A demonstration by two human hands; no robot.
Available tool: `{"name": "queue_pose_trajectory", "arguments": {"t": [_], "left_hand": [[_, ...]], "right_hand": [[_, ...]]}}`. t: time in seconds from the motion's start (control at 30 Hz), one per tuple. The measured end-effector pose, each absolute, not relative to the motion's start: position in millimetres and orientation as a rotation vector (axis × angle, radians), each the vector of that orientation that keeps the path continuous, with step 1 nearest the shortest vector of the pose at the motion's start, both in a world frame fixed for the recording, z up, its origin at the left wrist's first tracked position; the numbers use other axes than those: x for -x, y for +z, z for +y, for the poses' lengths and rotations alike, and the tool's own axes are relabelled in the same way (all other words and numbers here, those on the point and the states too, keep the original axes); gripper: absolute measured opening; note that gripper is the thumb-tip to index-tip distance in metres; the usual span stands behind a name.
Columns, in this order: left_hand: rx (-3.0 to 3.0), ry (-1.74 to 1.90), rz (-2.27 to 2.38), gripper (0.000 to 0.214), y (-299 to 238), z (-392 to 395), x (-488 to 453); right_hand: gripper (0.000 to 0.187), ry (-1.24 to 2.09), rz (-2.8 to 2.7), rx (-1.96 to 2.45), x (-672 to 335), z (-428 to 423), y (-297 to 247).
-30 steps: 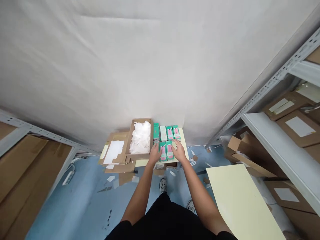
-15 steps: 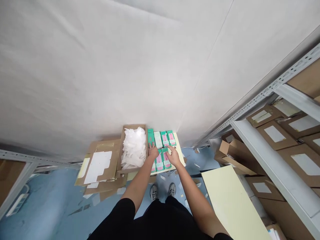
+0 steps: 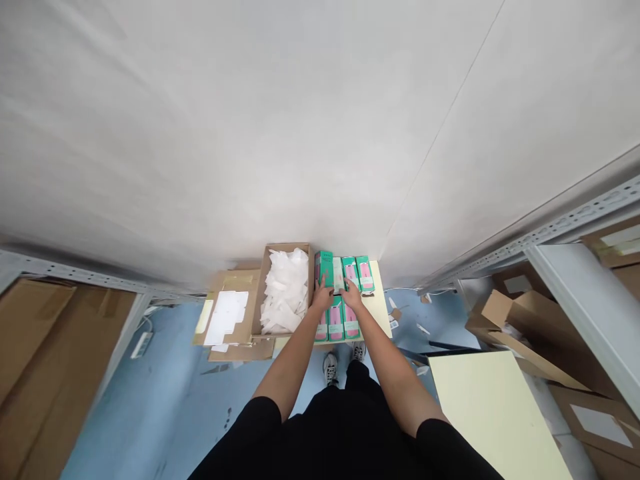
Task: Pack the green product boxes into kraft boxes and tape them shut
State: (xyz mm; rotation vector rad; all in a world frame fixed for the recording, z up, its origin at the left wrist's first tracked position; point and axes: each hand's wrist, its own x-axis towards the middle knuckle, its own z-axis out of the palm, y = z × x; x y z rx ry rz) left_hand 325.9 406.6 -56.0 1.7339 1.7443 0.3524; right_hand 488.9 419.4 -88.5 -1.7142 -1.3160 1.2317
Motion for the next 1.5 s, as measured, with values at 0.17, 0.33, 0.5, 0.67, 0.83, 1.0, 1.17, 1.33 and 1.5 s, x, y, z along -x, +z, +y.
{"name": "queue_pose_trajectory", "arguments": {"t": [0.17,0.33,0.5,0.67,0.83,1.0,1.17,1.33,1.5], "left_hand": [[-1.705,0.444,1.746,0.024,-63,411,-320],[-1.494,0.668,1.863,0.074,-68,420,-318],[-1.271,0.637,1.942,0.087,-70,433,-323],[-1.181,0.709,1.928,0.086,-62,434,-323],[-1.213,0.854,1.857,0.078,-47,424,-323],[-1.256,0.947,1.649,0.075,-29,416,-328],[-1.362,0.963,1.438,0.072,-12,405,-350],[-1.414,0.903,1.174,0.07,6,387,-398],[-1.416,0.781,0.921,0.07,25,359,-464]], "right_hand": [[0.064,1.439,-1.183,1.686,-481,454,-118],[0.065,1.636,-1.036,1.575,-464,476,-135],[0.067,1.765,-0.974,1.42,-450,482,-135],[0.073,1.799,-0.916,1.414,-449,479,-119],[0.078,1.767,-0.932,1.428,-463,470,-89],[0.082,1.592,-0.961,1.461,-482,451,-50],[0.083,1.441,-0.909,1.404,-511,417,-18],[0.08,1.228,-0.736,1.488,-562,366,2],[0.081,1.025,-0.571,1.554,-623,302,17]]}}
